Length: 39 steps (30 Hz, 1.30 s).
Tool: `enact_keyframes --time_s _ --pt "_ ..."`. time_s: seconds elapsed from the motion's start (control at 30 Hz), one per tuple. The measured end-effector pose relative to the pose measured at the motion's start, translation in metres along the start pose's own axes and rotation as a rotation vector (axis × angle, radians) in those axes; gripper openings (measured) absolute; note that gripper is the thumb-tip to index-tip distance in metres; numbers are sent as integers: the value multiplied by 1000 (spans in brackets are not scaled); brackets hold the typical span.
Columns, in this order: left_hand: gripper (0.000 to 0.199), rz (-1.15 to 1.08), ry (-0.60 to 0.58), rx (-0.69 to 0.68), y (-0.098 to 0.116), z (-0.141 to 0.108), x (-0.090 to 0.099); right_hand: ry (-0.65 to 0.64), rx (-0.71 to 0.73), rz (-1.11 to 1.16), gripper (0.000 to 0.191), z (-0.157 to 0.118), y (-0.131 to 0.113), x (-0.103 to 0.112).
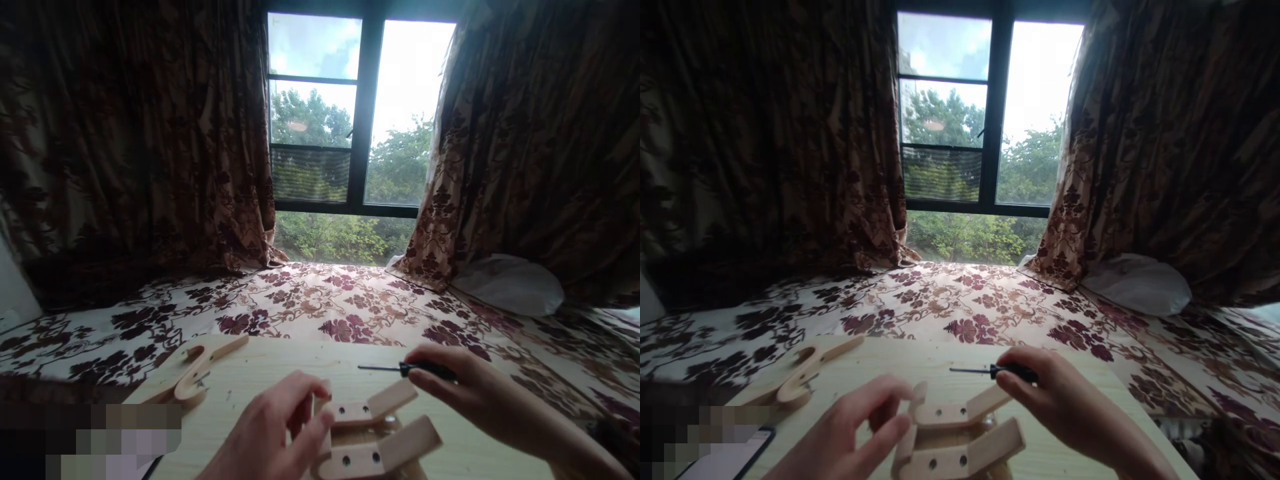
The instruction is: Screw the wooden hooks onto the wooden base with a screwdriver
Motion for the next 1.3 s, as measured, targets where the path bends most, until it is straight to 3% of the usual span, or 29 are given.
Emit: enact_keyframes --time_s 0.2,0.4,0.6,0.87,1.03,1.17,1.23,1.3 --pt "41 -372 -97 275 -26 20 -17 22 -22 11 29 6 22 -2" --pt "45 -557 -231 362 -45 25 -36 -13 -16 -33 27 6 42 -10" --pt "29 -501 -257 245 -40 27 -33 -48 4 3 25 12 43 -13" --pt "30 -424 -249 218 -44 29 -34 -112 -24 34 18 14 39 -25" --pt "31 -308 -193 283 -38 22 -12 -71 -2 -36 19 12 38 -20" --pt "20 -155 -165 163 -21 13 5 57 9 -75 20 8 30 -13" --pt "15 -90 -172 0 -9 8 6 73 3 -57 18 6 25 -15" --pt "16 -14 -104 -180 1 3 7 28 -8 -30 16 4 22 -19"
Point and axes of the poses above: each hand's wrist, its own z-axis towards the middle knuckle, its own x-axis out of the back of the hand, y = z × x, the point moved 4 cm from there along z, towards the middle knuckle, and after that the axes turned 2 degrees about x, right-handed, at the moved point
